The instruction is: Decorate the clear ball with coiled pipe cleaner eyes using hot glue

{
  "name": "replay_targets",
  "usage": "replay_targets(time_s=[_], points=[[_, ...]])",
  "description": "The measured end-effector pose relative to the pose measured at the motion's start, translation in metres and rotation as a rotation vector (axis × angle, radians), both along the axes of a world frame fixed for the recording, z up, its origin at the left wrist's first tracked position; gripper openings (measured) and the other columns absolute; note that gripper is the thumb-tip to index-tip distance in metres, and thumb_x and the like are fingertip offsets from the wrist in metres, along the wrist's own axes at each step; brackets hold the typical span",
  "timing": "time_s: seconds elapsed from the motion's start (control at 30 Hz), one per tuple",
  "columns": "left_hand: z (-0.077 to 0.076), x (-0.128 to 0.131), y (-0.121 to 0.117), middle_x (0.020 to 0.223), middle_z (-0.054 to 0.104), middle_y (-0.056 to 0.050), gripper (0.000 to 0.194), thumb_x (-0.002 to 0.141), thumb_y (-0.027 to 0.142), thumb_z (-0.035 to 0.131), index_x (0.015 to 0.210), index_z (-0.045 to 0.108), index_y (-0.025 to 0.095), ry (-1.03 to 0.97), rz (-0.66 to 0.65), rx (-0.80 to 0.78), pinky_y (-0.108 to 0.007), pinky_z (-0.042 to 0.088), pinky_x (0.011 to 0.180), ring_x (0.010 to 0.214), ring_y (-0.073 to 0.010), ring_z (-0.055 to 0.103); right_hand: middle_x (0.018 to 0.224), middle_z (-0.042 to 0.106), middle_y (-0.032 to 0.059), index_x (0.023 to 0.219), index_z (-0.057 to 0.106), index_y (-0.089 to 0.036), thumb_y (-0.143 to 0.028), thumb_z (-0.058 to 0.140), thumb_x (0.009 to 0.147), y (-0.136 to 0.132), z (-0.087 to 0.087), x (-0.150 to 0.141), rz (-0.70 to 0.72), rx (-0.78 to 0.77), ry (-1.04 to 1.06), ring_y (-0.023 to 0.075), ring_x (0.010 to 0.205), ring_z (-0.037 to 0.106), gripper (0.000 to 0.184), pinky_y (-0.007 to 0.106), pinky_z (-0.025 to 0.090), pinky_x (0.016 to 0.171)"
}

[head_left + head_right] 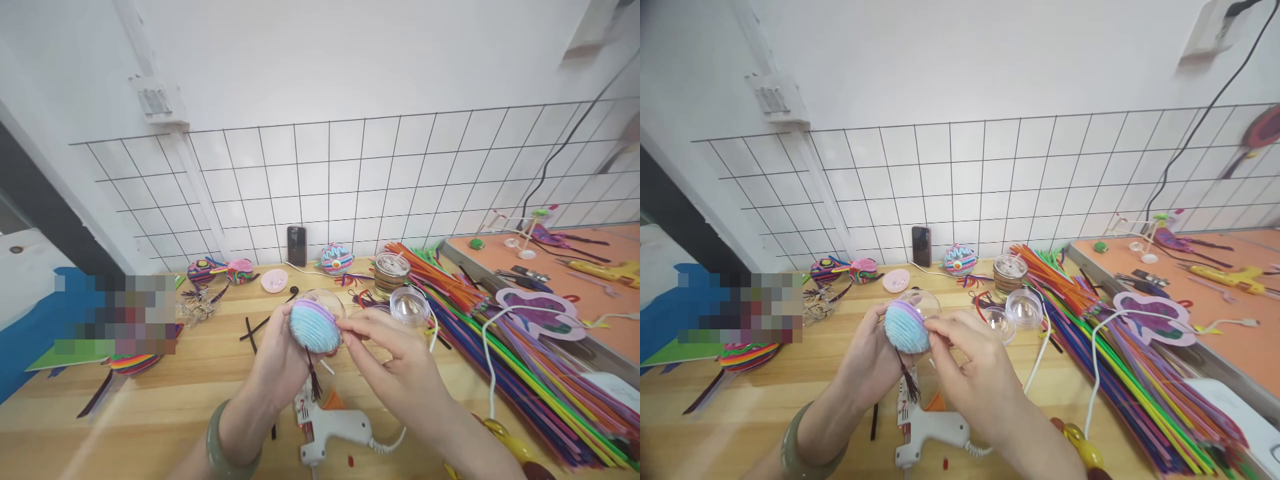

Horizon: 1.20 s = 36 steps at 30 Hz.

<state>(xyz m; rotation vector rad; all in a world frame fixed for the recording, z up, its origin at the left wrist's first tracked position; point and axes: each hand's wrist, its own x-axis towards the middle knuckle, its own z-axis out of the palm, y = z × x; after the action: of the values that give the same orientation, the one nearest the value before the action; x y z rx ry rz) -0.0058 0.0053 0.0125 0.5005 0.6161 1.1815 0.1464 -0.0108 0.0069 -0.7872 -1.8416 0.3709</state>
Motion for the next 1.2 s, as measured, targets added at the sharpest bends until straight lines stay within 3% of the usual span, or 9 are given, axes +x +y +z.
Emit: replay_targets(time_s=[0.13, 0.27, 0.43, 0.67, 1.0, 1.2], points=[[-0.001, 0.0, 0.0, 0.083, 0.066, -0.007, 0.026, 0.083, 0.031, 0.042, 0.092, 0.061, 0.016, -0.011, -0.011, -0.005, -0.029, 0.05, 0.061, 0.073, -0.0185, 0.061, 0.089, 0.062, 0.0082, 0.107, 0.06, -0.017, -0.007, 0.048, 0.084, 0.0, -0.002, 0.001, -0.016, 0.16, -0.123, 0.0186, 0.082, 0.057, 0.028, 0.035, 0.05, 0.07], [-0.001, 0.0, 0.0, 0.08, 0.064, -0.007, 0.027, 0.084, 0.031, 0.042, 0.091, 0.061, 0.015, -0.017, -0.001, -0.028, -0.029, 0.05, 0.062, 0.072, -0.018, 0.06, 0.087, 0.061, 0.0122, 0.11, 0.058, -0.01, -0.005, 0.047, 0.082, -0.001, -0.003, 0.002, -0.138, 0.356, -0.33, 0.0212, 0.079, 0.054, 0.03, 0.038, 0.048, 0.066], [0.001, 0.001, -0.001, 0.082, 0.062, -0.005, 0.025, 0.084, 0.028, 0.042, 0.092, 0.061, 0.014, -0.029, 0.019, -0.072, -0.029, 0.05, 0.064, 0.07, -0.0147, 0.058, 0.084, 0.061, 0.0131, 0.107, 0.059, -0.007, -0.005, 0.044, 0.083, -0.003, 0.0, -0.001, -0.193, 0.469, -0.432, 0.0217, 0.076, 0.052, 0.028, 0.037, 0.046, 0.06], [0.0, 0.003, -0.006, 0.084, 0.062, -0.006, 0.025, 0.085, 0.028, 0.042, 0.093, 0.061, 0.014, -0.022, 0.046, -0.085, -0.027, 0.049, 0.064, 0.073, -0.0146, 0.058, 0.082, 0.062, 0.0182, 0.102, 0.061, 0.003, -0.003, 0.044, 0.082, -0.008, 0.0, -0.008, -0.276, 0.52, -0.514, 0.0238, 0.073, 0.05, 0.027, 0.038, 0.045, 0.057], [0.0, 0.006, -0.006, 0.081, 0.063, -0.006, 0.023, 0.085, 0.028, 0.043, 0.086, 0.061, 0.013, -0.097, 0.063, -0.107, -0.027, 0.049, 0.065, 0.072, -0.0149, 0.059, 0.083, 0.059, 0.0184, 0.108, 0.058, 0.005, -0.002, 0.045, 0.081, -0.007, -0.01, -0.012, -0.295, 0.487, -0.524, 0.024, 0.074, 0.048, 0.031, 0.041, 0.046, 0.059], [0.002, 0.008, -0.008, 0.087, 0.064, -0.005, 0.021, 0.084, 0.026, 0.045, 0.092, 0.061, 0.014, -0.159, 0.078, -0.118, -0.027, 0.048, 0.064, 0.071, -0.0145, 0.059, 0.08, 0.058, 0.0174, 0.112, 0.055, 0.005, -0.001, 0.044, 0.082, -0.007, -0.014, -0.014, -0.304, 0.482, -0.514, 0.0244, 0.074, 0.046, 0.033, 0.041, 0.045, 0.058]])
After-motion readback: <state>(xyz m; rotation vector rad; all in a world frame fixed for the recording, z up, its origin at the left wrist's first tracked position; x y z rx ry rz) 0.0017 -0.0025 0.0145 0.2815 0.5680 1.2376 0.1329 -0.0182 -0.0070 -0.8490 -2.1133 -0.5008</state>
